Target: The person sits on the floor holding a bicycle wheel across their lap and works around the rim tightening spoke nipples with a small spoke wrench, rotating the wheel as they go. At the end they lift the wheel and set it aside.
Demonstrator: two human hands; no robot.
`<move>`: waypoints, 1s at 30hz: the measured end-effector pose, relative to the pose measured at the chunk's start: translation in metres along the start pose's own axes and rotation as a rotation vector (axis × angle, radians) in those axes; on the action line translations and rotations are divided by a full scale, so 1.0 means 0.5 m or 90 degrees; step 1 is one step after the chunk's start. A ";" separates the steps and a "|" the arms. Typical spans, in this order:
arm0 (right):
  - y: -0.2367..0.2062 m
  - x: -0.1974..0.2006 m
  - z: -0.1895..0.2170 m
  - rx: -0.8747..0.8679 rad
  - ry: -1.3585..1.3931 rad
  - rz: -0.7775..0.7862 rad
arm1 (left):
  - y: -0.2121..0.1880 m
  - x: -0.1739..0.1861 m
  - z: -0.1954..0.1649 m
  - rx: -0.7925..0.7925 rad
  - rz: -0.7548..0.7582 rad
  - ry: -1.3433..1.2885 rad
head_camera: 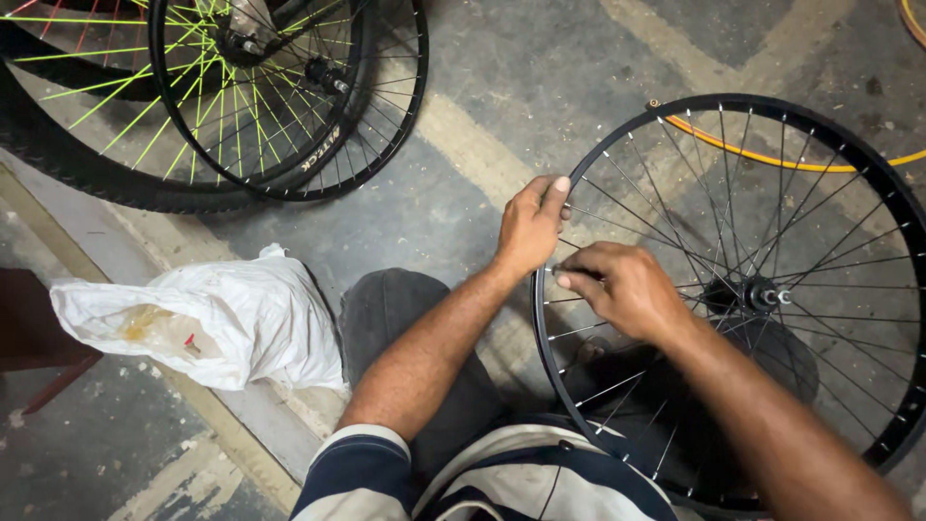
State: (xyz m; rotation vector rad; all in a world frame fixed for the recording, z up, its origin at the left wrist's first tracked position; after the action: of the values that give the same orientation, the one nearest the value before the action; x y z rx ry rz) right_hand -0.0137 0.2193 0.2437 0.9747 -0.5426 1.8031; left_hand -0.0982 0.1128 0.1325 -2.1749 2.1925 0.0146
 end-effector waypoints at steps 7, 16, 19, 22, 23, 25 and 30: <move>0.042 -0.080 -0.091 -0.253 0.259 0.205 | 0.005 0.012 -0.002 -0.014 0.006 0.007; 0.040 -0.050 -0.031 -0.106 0.020 0.079 | 0.006 0.004 0.008 0.008 0.014 0.003; 0.046 -0.044 -0.031 -0.130 0.012 0.125 | 0.003 0.005 0.014 0.005 0.006 -0.010; 0.034 -0.023 -0.014 -0.116 -0.019 0.100 | 0.005 0.008 0.016 -0.008 0.005 -0.014; 0.023 -0.016 -0.008 -0.122 -0.023 0.091 | 0.008 0.009 0.016 -0.012 0.007 -0.014; -0.001 -0.014 0.019 -0.099 -0.008 0.080 | 0.027 0.004 0.027 0.034 0.044 -0.086; -0.088 -0.069 0.104 0.038 0.007 0.174 | 0.088 -0.012 0.045 0.079 0.153 -0.163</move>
State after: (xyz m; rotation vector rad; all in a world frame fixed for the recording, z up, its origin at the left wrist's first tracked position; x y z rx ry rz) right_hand 0.0524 0.1815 0.2429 0.9661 -0.6439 2.0760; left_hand -0.1413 0.1202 0.1092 -1.7292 2.2244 0.1522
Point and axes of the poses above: each hand's wrist, its own y-axis towards the middle knuckle, its own x-axis out of the back of the hand, z = x × y, the point moved 8 cm from there along y, towards the middle knuckle, and after that the axes turned 3 degrees about -x, right-handed, at the moved point
